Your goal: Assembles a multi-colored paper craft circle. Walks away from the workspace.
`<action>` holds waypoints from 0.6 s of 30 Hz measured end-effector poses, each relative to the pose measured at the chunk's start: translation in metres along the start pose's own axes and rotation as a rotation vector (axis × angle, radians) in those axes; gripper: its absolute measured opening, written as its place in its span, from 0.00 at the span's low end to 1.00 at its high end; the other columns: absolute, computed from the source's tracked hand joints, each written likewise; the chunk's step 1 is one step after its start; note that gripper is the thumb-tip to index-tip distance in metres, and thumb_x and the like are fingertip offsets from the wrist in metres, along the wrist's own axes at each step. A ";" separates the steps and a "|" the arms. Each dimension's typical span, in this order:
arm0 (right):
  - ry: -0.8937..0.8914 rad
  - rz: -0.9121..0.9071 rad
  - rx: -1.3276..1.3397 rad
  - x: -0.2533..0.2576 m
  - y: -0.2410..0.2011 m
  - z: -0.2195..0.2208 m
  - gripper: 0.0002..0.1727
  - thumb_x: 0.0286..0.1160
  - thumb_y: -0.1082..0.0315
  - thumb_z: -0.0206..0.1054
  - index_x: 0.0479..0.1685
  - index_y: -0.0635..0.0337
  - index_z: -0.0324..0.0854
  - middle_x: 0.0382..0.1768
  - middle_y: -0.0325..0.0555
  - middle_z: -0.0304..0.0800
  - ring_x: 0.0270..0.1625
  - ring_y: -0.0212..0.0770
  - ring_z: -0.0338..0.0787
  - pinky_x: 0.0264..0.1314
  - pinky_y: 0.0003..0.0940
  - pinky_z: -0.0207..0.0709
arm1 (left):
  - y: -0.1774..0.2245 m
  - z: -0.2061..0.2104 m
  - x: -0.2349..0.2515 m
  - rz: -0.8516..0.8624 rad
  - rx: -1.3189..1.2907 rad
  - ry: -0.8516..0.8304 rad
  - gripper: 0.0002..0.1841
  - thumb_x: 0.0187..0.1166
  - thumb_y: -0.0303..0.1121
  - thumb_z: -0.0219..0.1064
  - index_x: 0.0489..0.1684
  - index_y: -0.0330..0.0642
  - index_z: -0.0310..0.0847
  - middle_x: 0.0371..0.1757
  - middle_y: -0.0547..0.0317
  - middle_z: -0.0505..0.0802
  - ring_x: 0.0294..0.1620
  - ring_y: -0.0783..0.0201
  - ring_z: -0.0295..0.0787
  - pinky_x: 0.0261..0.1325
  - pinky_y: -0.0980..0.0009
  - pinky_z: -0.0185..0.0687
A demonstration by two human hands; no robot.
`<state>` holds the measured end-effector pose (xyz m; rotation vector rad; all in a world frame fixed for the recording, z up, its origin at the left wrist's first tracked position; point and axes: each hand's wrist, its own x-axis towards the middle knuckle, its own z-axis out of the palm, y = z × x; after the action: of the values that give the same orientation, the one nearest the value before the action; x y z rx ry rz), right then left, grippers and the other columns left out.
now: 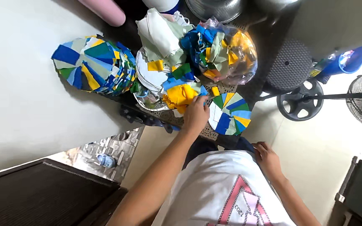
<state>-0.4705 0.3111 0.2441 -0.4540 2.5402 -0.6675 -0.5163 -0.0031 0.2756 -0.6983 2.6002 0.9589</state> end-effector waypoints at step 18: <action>-0.039 0.183 0.084 -0.008 -0.011 0.013 0.15 0.83 0.74 0.60 0.59 0.65 0.90 0.61 0.66 0.89 0.58 0.64 0.92 0.59 0.61 0.84 | 0.004 -0.110 0.069 0.048 0.227 0.052 0.15 0.84 0.29 0.64 0.62 0.28 0.82 0.60 0.26 0.88 0.64 0.27 0.84 0.64 0.27 0.73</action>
<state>-0.4552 0.3003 0.2429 -0.2005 2.4691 -0.6856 -0.5868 -0.0971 0.3307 -0.6110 2.7251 0.6518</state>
